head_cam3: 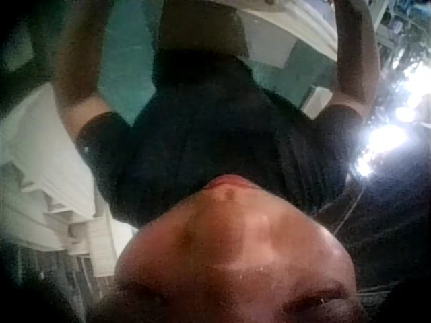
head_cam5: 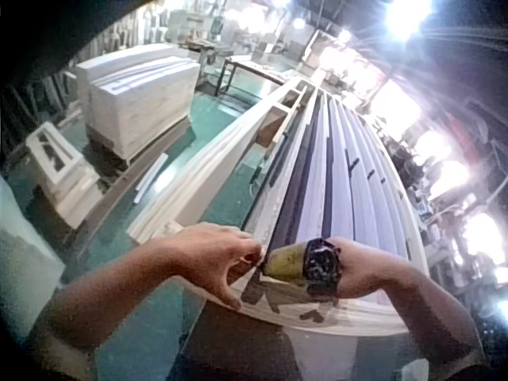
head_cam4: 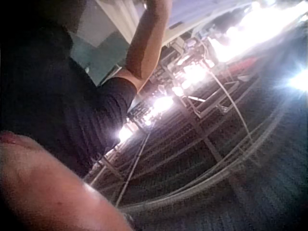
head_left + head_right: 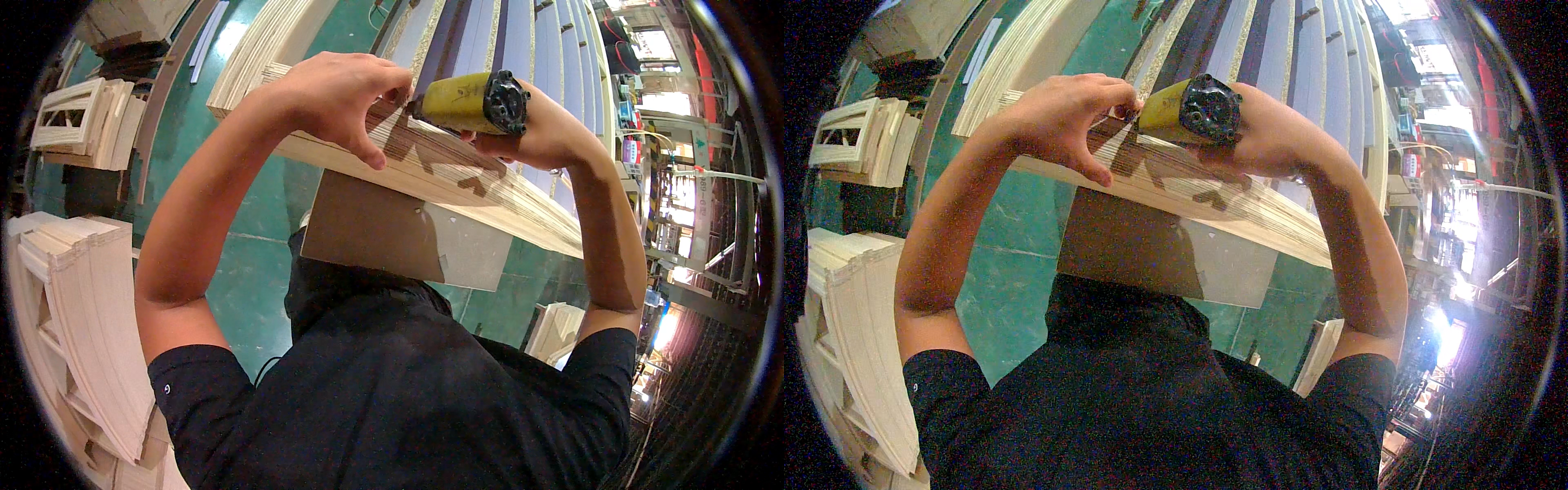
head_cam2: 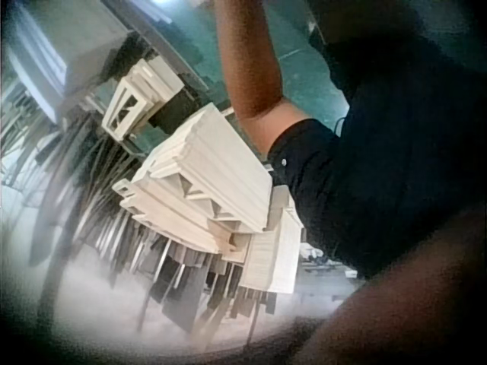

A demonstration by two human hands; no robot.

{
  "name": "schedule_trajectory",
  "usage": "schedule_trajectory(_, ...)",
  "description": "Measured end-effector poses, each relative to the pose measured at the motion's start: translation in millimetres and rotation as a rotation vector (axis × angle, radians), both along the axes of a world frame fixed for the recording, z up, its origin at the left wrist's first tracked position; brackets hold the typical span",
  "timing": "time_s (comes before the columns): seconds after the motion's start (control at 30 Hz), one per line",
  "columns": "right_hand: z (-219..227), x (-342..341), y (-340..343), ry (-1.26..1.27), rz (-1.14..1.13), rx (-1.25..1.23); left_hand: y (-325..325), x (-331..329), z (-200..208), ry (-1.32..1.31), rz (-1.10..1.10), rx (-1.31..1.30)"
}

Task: The person assembles a wooden shelving unit by inserting long wooden slats into a frame and securing them with a nail gun. They repeatedly position the slats and drive nails into the joints to fasten the structure.

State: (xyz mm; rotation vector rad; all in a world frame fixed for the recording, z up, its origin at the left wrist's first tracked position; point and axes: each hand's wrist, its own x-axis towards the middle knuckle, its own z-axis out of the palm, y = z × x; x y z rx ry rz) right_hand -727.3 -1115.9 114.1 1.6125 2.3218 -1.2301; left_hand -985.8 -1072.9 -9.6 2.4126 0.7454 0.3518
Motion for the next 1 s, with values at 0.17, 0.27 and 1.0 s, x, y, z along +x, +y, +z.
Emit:
schedule_trajectory(0.17, -0.1, -2.9, 2.2, 0.011, -0.089, -0.061, 0.9, -1.3, 2.3, -0.043, -0.017, 0.01)
schedule_trajectory(0.27, -6.5, 4.9, 5.1, -0.012, -0.059, -0.008, 0.5, -0.2, 1.8, -0.029, -0.013, 0.018)
schedule_trajectory(1.0, -3.2, 104.5, -184.1, 0.161, 0.037, -0.114, 8.2, 25.1, 10.6, -0.076, 0.208, -0.299)
